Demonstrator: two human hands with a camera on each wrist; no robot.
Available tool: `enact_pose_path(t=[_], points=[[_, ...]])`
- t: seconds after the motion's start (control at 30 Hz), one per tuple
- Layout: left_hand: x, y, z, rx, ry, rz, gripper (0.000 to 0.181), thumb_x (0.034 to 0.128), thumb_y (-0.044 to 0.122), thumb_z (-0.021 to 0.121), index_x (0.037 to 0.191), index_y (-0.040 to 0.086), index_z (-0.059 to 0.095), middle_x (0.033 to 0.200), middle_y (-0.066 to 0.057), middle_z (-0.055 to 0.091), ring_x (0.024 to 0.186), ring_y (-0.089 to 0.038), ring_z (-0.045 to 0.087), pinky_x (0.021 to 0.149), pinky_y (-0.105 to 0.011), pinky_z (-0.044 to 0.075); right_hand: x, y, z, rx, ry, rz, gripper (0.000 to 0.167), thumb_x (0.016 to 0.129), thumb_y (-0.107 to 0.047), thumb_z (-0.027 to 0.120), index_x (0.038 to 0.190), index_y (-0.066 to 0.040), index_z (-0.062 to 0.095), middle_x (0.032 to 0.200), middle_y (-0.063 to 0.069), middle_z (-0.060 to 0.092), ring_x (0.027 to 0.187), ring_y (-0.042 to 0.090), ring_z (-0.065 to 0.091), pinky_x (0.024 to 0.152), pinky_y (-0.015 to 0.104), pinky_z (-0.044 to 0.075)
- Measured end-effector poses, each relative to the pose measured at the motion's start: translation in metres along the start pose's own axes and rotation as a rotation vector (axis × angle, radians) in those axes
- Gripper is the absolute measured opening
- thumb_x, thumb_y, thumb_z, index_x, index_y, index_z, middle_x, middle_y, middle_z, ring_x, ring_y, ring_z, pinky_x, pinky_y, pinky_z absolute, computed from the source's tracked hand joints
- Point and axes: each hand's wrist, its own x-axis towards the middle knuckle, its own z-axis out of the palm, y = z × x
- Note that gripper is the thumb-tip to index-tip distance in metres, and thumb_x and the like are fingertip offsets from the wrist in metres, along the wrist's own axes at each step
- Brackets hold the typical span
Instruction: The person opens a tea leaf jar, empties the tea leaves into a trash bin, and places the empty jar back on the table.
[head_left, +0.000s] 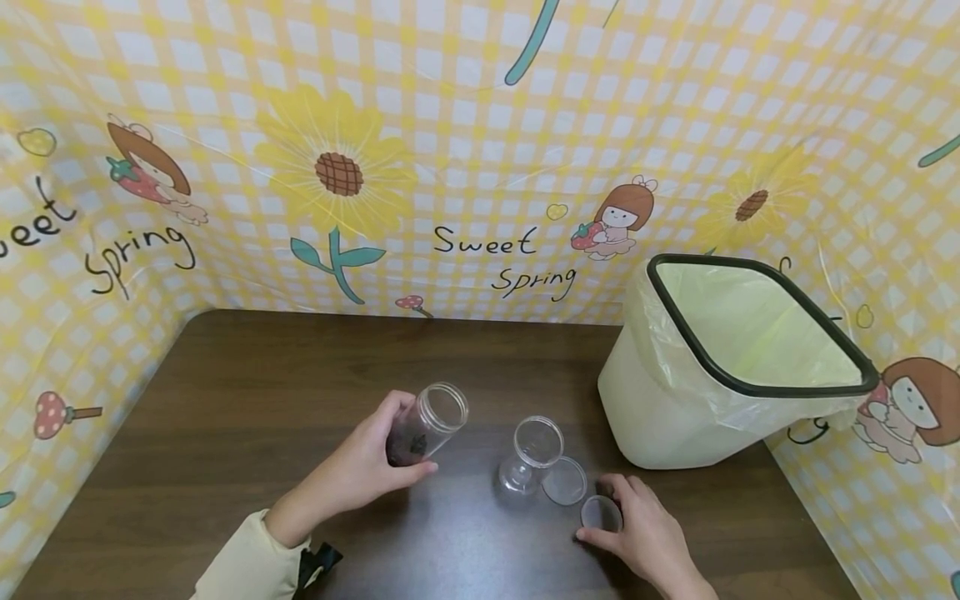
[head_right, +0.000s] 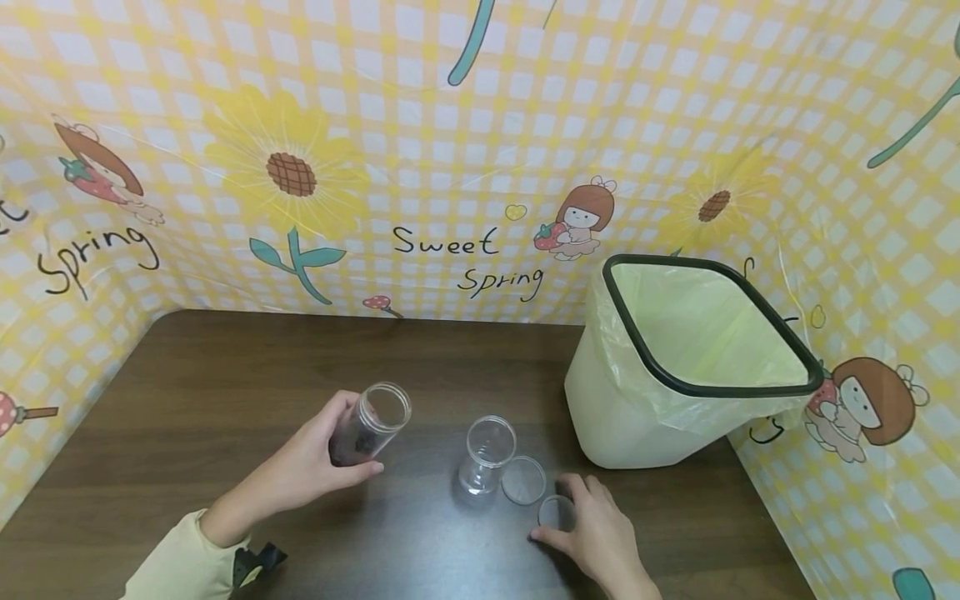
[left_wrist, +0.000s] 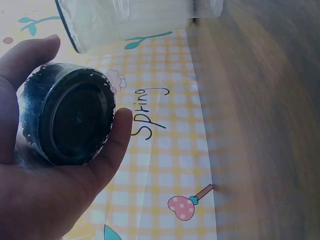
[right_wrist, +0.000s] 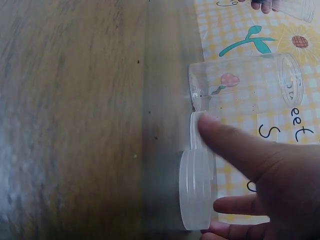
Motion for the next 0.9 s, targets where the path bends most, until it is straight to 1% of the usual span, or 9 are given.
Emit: enact_pose_path(t=[0.1,0.23,0.33,0.4,0.5,0.63,0.77,0.9], points=[[0.000,0.000,-0.001,0.009,0.005,-0.020,0.064,0.0790,0.014,0.089,0.126,0.008,0.047,0.116,-0.003,0.063,0.101,-0.016,0.062,0.086,-0.031,0.052,0.002,-0.002,-0.002,0.031,0.030,0.016,0.070,0.067,-0.052,0.092,0.119,-0.013,0.066,0.095,-0.003,0.059,0.088,0.014,0.057,0.068,0.037,0.050],[0.001,0.001,-0.001,0.024,0.016,-0.044,0.067,0.0777,0.014,0.090,0.128,0.010,0.047,0.119,-0.002,0.063,0.104,-0.017,0.062,0.088,-0.034,0.052,0.006,-0.006,-0.008,0.052,0.050,0.041,0.064,0.072,-0.047,0.091,0.119,-0.010,0.067,0.092,-0.002,0.062,0.083,0.013,0.058,0.067,0.036,0.049],[0.001,0.001,-0.002,0.035,0.023,-0.033,0.067,0.0776,0.016,0.091,0.128,0.010,0.047,0.120,-0.003,0.064,0.104,-0.017,0.061,0.089,-0.036,0.051,0.008,-0.009,-0.014,0.071,0.064,0.046,0.056,0.076,-0.042,0.089,0.117,-0.012,0.068,0.093,-0.002,0.064,0.083,0.013,0.060,0.068,0.037,0.049],[0.001,0.001,-0.002,0.036,0.025,-0.030,0.068,0.0775,0.017,0.091,0.128,0.010,0.047,0.120,-0.002,0.064,0.105,-0.017,0.061,0.089,-0.036,0.051,0.009,-0.011,-0.017,0.088,0.092,0.031,0.049,0.077,-0.038,0.089,0.115,-0.013,0.070,0.091,-0.003,0.065,0.082,0.011,0.060,0.068,0.036,0.048],[0.002,0.002,-0.003,0.027,0.023,-0.035,0.068,0.0772,0.017,0.091,0.128,0.011,0.047,0.120,-0.001,0.064,0.105,-0.017,0.062,0.090,-0.037,0.051,0.011,-0.014,-0.023,0.124,0.155,-0.011,0.041,0.079,-0.031,0.089,0.111,-0.014,0.072,0.088,-0.006,0.066,0.078,0.009,0.061,0.067,0.035,0.048],[0.002,0.003,-0.004,0.019,0.020,-0.033,0.068,0.0775,0.018,0.091,0.129,0.011,0.047,0.121,-0.001,0.064,0.105,-0.017,0.062,0.090,-0.037,0.051,0.014,-0.018,-0.034,0.139,0.223,-0.060,0.035,0.079,-0.028,0.088,0.107,-0.015,0.073,0.086,-0.008,0.067,0.076,0.005,0.063,0.067,0.034,0.050],[0.003,0.004,-0.005,0.019,0.019,-0.020,0.068,0.0774,0.018,0.091,0.129,0.012,0.046,0.120,-0.001,0.064,0.104,-0.017,0.062,0.089,-0.036,0.052,0.016,-0.021,-0.045,0.137,0.258,-0.085,0.031,0.080,-0.027,0.088,0.105,-0.017,0.073,0.087,-0.007,0.068,0.076,0.004,0.063,0.068,0.033,0.050],[0.004,0.004,-0.007,0.028,0.022,-0.019,0.069,0.0769,0.017,0.091,0.128,0.012,0.047,0.117,-0.001,0.064,0.101,-0.015,0.063,0.087,-0.034,0.052,0.017,-0.025,-0.058,0.158,0.280,-0.115,0.028,0.081,-0.024,0.087,0.105,-0.017,0.074,0.088,-0.007,0.069,0.076,0.004,0.064,0.070,0.032,0.052]])
